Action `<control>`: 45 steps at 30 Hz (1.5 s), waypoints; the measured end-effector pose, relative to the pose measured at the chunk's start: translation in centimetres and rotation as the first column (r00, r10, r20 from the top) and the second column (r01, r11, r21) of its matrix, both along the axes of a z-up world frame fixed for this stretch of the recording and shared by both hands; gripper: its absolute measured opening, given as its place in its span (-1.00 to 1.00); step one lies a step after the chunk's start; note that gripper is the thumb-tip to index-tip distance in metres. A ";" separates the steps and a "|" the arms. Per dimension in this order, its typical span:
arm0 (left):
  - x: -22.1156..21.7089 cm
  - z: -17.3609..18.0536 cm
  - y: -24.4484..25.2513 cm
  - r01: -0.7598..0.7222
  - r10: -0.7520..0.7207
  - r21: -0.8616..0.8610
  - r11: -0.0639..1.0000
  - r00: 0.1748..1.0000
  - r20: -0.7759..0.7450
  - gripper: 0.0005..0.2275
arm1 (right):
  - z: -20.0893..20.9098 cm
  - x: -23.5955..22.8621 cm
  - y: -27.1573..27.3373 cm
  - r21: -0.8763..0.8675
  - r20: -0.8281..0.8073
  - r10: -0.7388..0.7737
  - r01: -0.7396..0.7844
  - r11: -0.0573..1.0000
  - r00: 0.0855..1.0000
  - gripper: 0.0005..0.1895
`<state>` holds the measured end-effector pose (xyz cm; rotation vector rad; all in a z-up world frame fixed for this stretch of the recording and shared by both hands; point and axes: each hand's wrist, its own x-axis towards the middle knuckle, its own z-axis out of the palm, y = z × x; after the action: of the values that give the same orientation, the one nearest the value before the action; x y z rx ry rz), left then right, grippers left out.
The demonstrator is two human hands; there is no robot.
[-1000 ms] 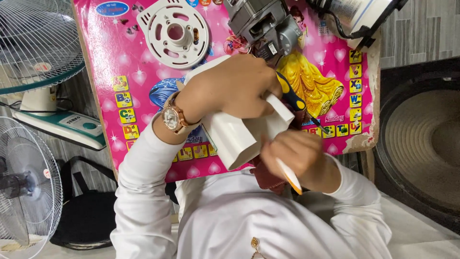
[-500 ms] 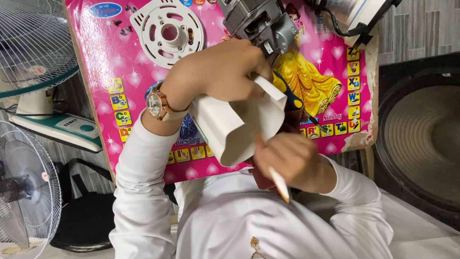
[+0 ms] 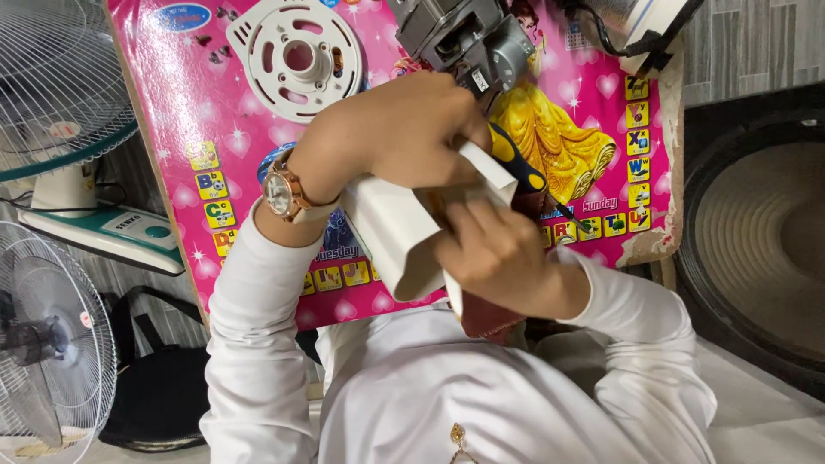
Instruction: Disassembling and cleaning a plastic fan housing using a screwdriver, toothbrush, and cloth
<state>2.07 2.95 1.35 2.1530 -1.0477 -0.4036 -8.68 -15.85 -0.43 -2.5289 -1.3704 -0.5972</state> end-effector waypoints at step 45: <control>-0.1 0.0 0.1 0.040 -0.040 0.017 0.999 0.999 -0.012 -0.71 | 1.0 0.1 -0.2 0.141 -0.128 0.177 -0.159 0.977 0.976 -0.80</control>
<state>1.94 3.09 1.32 2.1451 -1.0860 -0.4441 -8.60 -16.01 0.56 -2.2776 -1.4276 -0.4516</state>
